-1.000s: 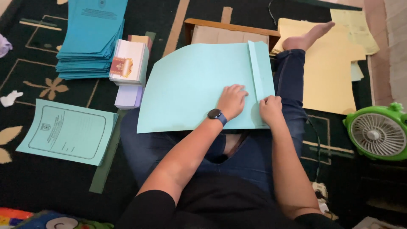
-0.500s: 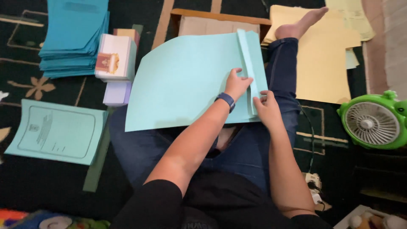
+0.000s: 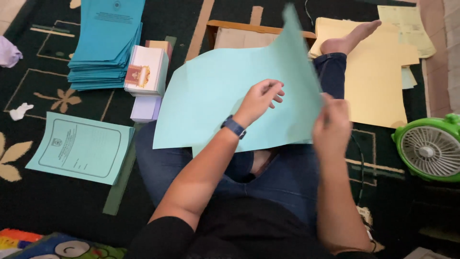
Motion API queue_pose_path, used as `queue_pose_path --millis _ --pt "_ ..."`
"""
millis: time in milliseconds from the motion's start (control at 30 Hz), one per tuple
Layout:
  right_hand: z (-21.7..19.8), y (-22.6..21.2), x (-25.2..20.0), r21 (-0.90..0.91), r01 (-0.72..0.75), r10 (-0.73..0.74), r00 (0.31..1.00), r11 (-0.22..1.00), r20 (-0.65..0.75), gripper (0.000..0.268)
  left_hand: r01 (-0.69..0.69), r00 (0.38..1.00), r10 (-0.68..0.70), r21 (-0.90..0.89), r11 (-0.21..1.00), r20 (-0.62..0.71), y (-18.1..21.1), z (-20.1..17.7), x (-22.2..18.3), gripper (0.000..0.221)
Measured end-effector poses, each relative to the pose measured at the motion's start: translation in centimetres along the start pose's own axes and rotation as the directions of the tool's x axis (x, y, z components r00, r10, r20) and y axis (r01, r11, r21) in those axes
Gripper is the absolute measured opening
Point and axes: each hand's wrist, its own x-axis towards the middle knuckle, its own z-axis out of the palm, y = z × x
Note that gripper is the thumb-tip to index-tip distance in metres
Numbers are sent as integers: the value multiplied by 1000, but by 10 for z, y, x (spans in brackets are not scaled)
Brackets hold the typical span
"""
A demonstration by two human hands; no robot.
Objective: The person sits on the floor and repeatedly folds light blue paper sheets in half by hand. They smooth the creases with their hands and place the folded sheets onto a stack on the floor to their left.
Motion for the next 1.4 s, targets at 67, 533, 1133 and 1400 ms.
queue_pose_path --millis 67,533,1133,1400 --pt "25 -8 -20 2 148 -147 986 989 84 39 18 1000 -18 -51 999 4 5 -11 -10 40" --pt "65 -64 -27 -33 -111 107 775 993 622 59 193 805 62 360 913 -590 -48 -170 -96 22" --pt "113 -33 -47 -130 -318 323 691 939 647 59 187 869 273 784 592 -413 -75 -140 -87 32" --pt "118 -14 -54 -343 151 185 612 927 769 66 -4 934 353 987 163 -54 -70 -150 -10 52"
